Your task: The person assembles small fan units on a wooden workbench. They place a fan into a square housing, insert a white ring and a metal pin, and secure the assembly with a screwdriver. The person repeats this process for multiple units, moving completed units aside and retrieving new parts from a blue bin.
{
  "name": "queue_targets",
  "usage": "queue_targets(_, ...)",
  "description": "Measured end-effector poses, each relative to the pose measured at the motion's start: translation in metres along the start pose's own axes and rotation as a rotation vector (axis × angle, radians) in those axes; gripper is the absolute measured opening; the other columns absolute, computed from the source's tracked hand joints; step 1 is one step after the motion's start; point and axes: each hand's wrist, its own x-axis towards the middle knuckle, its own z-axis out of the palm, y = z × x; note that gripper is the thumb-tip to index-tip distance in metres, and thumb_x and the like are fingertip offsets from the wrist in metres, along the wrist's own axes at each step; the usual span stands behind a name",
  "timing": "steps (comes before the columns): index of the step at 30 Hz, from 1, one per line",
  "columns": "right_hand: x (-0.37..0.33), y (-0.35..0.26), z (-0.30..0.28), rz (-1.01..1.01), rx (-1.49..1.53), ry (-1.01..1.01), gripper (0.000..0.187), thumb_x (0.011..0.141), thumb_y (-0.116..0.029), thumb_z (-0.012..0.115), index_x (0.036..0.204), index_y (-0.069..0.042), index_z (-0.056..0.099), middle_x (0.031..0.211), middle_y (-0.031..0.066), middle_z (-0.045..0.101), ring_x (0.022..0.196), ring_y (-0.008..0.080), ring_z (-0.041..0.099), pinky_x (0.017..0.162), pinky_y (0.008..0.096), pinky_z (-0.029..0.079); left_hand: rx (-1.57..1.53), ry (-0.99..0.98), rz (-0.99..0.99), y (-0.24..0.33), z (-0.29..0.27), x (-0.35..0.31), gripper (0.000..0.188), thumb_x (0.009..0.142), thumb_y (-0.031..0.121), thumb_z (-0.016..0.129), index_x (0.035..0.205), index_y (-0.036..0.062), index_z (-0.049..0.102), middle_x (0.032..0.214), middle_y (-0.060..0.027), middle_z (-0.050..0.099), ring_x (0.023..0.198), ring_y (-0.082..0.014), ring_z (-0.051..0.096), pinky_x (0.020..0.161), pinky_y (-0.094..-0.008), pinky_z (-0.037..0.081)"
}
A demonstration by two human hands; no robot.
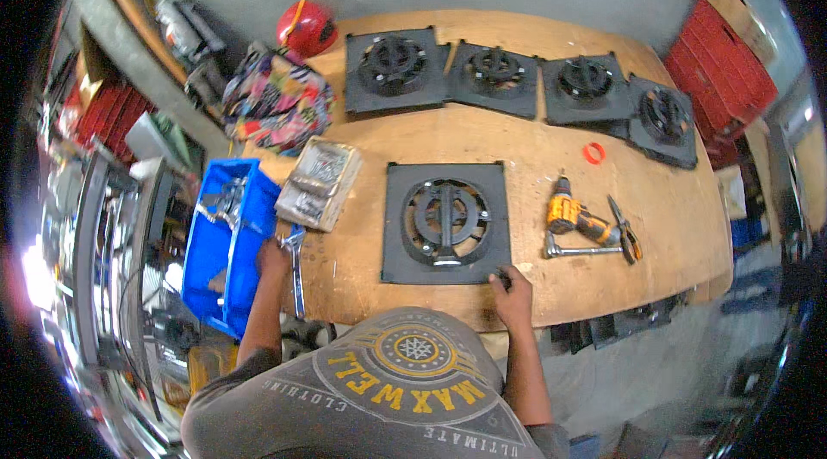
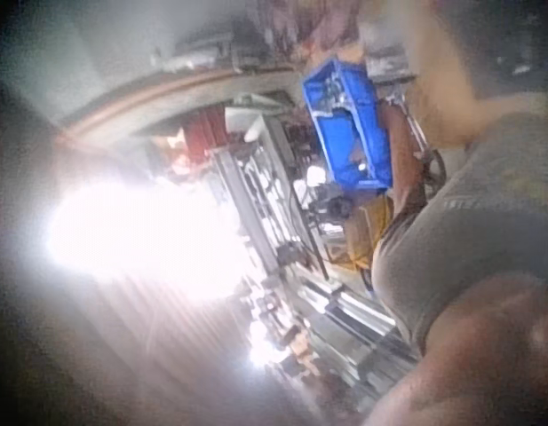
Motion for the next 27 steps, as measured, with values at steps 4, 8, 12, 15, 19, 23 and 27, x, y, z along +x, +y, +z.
queue_targets(4, -0.005, -0.047, 0.007, 0.137, 0.299, -0.062, 0.027, 0.087, -0.013, 0.072, 0.108, 0.004, 0.067, 0.091, 0.0122, 0.07, 0.081, 0.0172, 0.066, 0.074, 0.0309, 0.053, -0.562, -0.04, 0.319, 0.059, -0.067, -0.038, 0.025, 0.086, 0.01, 0.07, 0.107, -0.0026, 0.063, 0.103, -0.0193, 0.068, 0.092, -0.0336, 0.069, 0.081, -0.0417, 0.056)
queue_targets(8, -0.005, -0.103, 0.015, -0.006, 0.306, -0.218, 0.024, 0.09, -0.009, 0.069, 0.111, 0.002, 0.062, 0.084, 0.0045, 0.066, 0.073, 0.0092, 0.061, 0.063, 0.0245, 0.05, -1.335, -0.566, 0.387, 0.142, -0.11, -0.092, 0.027, 0.09, 0.016, 0.072, 0.108, -0.0016, 0.062, 0.093, -0.0124, 0.07, 0.08, -0.0214, 0.069, 0.072, -0.035, 0.058)
queue_targets(12, -0.01, -0.152, 0.013, -0.11, 0.563, -0.301, 0.022, 0.09, -0.006, 0.068, 0.11, 0.001, 0.065, 0.086, 0.0024, 0.065, 0.072, 0.0073, 0.057, 0.064, 0.0238, 0.048, -1.624, -0.93, 0.547, 0.201, -0.14, -0.126, 0.034, 0.087, 0.023, 0.077, 0.105, -0.0009, 0.062, 0.091, -0.0121, 0.07, 0.078, -0.0189, 0.068, 0.069, -0.0322, 0.057)
queue_targets(15, -0.01, -0.175, 0.003, -0.077, 0.592, -0.373, 0.021, 0.093, -0.003, 0.061, 0.113, 0.002, 0.062, 0.085, 0.0044, 0.063, 0.069, 0.0095, 0.059, 0.061, 0.0244, 0.049, -1.657, -1.004, 0.542, 0.225, -0.152, -0.141, 0.036, 0.085, 0.026, 0.079, 0.104, 0.0004, 0.063, 0.091, -0.0115, 0.07, 0.077, -0.0187, 0.068, 0.07, -0.0318, 0.056)
queue_targets(19, -0.019, -0.186, -0.013, 0.048, 0.913, -0.514, 0.017, 0.096, -0.012, 0.062, 0.107, 0.001, 0.06, 0.082, 0.0034, 0.061, 0.063, 0.0091, 0.054, 0.056, 0.0235, 0.045, -1.58, -0.957, 0.568, 0.239, -0.156, -0.149, 0.028, 0.088, 0.017, 0.076, 0.106, 0.0001, 0.063, 0.095, -0.0098, 0.069, 0.08, -0.0165, 0.068, 0.071, -0.0308, 0.056)
queue_targets(23, -0.025, -0.189, -0.014, -0.06, 0.739, -0.458, 0.022, 0.096, -0.02, 0.066, 0.107, -0.001, 0.06, 0.083, -0.0012, 0.06, 0.068, 0.0029, 0.049, 0.058, 0.0218, 0.04, -1.466, -0.906, 0.573, 0.243, -0.158, -0.154, 0.025, 0.089, 0.003, 0.071, 0.112, -0.0026, 0.063, 0.102, -0.0075, 0.067, 0.09, -0.0129, 0.065, 0.081, -0.0285, 0.057)
queue_targets(27, -0.026, -0.193, -0.005, -0.211, 0.647, -0.312, 0.024, 0.096, -0.022, 0.067, 0.105, -0.001, 0.06, 0.083, -0.0012, 0.06, 0.073, 0.0035, 0.05, 0.062, 0.0218, 0.041, -1.3, -0.747, 0.676, 0.245, -0.155, -0.159, 0.025, 0.089, 0.001, 0.072, 0.112, -0.0027, 0.063, 0.102, -0.0073, 0.068, 0.09, -0.0115, 0.064, 0.079, -0.0262, 0.056)
